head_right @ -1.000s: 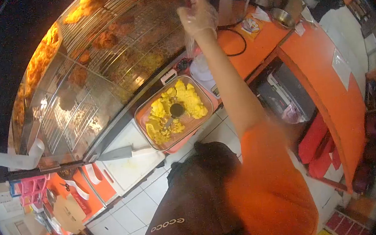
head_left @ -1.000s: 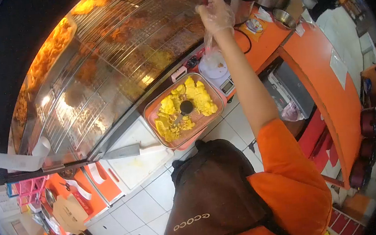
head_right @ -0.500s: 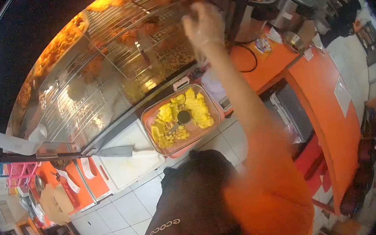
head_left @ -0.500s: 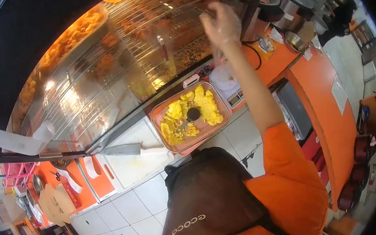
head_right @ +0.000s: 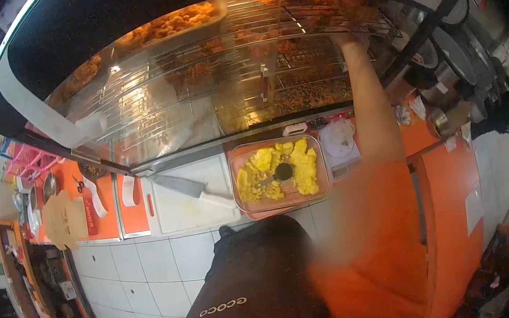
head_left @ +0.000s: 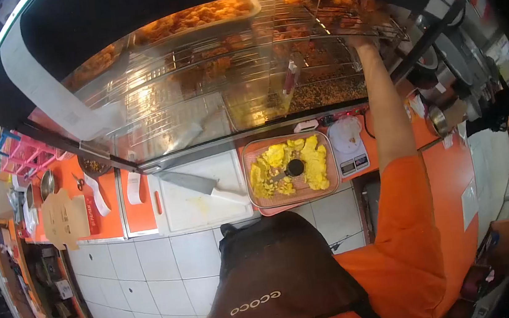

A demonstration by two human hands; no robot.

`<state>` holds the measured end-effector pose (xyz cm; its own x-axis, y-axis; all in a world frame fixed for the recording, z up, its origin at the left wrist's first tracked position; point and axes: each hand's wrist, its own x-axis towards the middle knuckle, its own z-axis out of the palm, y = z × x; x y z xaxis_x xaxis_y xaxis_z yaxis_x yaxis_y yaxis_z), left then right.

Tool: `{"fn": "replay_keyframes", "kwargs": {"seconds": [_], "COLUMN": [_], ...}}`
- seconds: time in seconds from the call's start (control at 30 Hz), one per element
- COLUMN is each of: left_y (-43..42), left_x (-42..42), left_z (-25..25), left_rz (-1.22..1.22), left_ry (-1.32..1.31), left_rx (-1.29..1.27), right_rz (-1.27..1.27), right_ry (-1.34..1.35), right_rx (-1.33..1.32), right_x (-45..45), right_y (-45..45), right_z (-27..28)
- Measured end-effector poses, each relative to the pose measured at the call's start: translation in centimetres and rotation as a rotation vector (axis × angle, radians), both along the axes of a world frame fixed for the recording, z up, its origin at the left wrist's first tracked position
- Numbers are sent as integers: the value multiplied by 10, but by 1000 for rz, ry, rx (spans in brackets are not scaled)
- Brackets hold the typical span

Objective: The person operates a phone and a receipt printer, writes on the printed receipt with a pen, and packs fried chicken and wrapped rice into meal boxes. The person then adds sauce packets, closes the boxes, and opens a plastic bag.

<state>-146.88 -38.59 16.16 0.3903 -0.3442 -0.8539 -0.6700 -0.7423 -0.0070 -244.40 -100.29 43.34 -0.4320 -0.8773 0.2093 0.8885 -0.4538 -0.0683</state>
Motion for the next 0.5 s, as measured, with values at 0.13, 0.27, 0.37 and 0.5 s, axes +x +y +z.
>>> {"fn": "replay_keyframes", "kwargs": {"seconds": [0.13,0.27,0.37,0.5], "left_y": [16,20,4,-38], "left_x": [6,8,-10,-52], "left_z": [-4,-22,-58,-115], "left_rz": [4,-23,-67,-140], "left_ry": [-13,-3,34,103], "left_rx": [42,56,33,-44], "right_rz": [50,34,-160,-492], "right_ry": [13,38,15,65], "right_rx": [-5,-32,79,243], "right_x": [-6,-16,6,49], "right_y": [2,13,36,68], "right_z": [-2,-5,11,33]}}
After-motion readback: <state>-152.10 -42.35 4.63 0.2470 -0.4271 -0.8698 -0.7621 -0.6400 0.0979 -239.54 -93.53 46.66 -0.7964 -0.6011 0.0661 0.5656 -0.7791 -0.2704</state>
